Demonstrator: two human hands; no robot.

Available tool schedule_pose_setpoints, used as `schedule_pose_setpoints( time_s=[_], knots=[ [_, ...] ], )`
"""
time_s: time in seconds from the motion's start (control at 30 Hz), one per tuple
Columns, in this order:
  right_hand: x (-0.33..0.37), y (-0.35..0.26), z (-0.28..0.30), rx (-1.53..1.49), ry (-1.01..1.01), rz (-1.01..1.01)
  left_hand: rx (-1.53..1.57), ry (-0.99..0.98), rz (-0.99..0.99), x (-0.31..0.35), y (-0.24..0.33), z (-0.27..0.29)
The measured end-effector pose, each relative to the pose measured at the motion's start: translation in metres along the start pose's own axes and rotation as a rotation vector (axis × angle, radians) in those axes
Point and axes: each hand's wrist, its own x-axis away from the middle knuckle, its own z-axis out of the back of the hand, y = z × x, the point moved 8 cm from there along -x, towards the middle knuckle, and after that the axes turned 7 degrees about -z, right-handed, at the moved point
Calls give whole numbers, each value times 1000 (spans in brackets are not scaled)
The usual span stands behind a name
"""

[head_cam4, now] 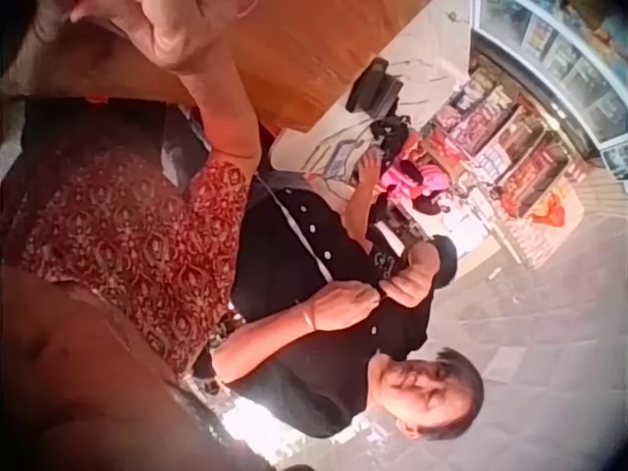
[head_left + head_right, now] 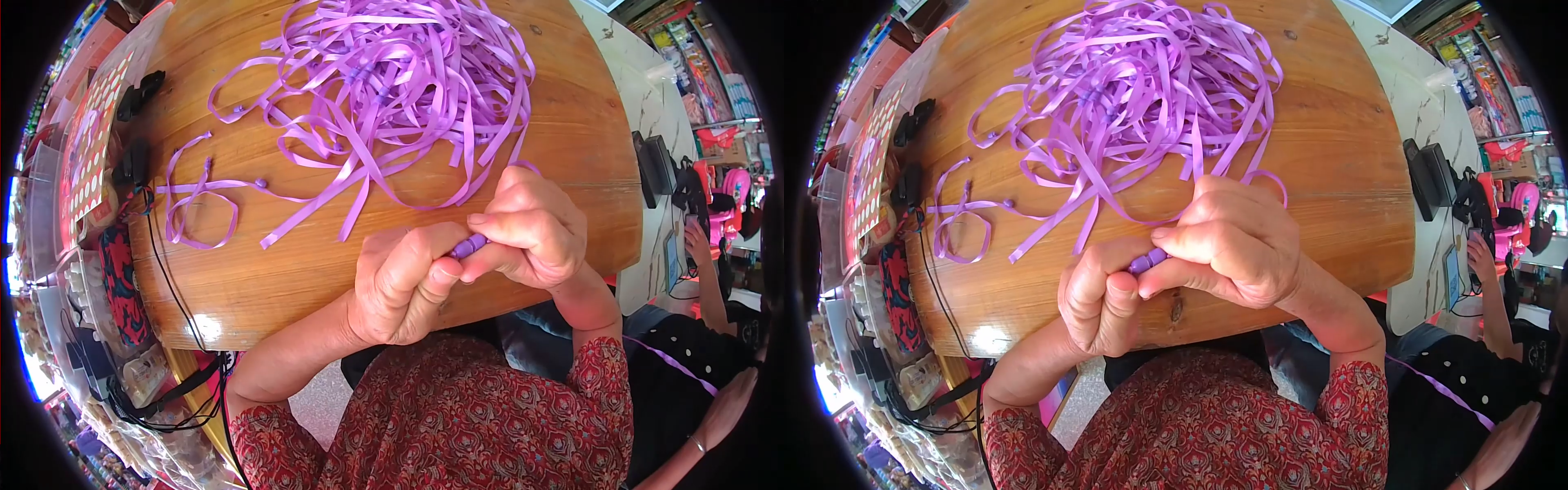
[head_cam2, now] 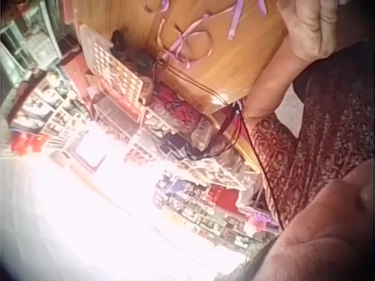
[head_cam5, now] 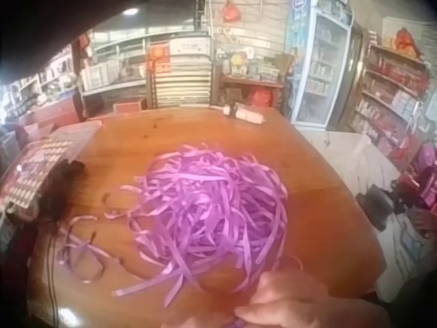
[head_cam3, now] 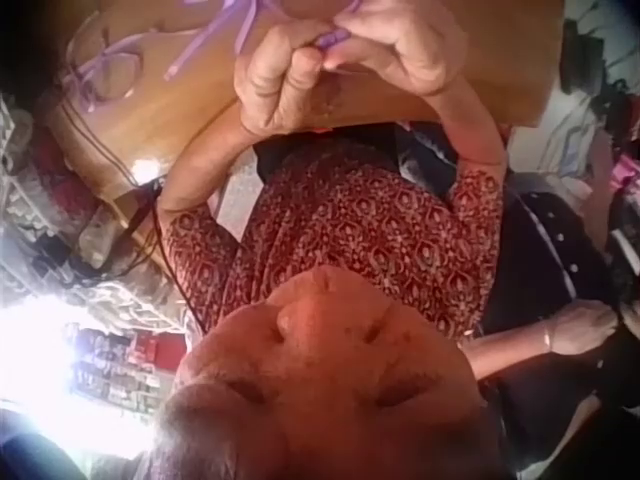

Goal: The person ties knots in purple ribbons by hand, handling them one at a time from a pile on a wooden table and setting each finished ribbon aside.

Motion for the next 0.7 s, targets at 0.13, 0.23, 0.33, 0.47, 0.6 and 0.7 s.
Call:
schedule_pose_setpoints(
  time_s=[0.13,0.23,0.33,0.47,0.6,0.7],
  knots=[
    [-1,2,5,59,-6,50,42,-104,159,2,-11,-4],
    [-3,0,5,45,-21,50,39,-84,130,-1,-9,-4],
    [-7,-4,5,65,-37,32,18,-19,110,1,-13,1],
    [-9,1,4,110,-84,-43,53,34,171,3,-17,3],
    [-8,0,6,147,-81,-37,83,19,204,2,-17,1],
    [-8,-2,8,169,-79,-37,115,17,225,5,-21,-1]
  ],
)
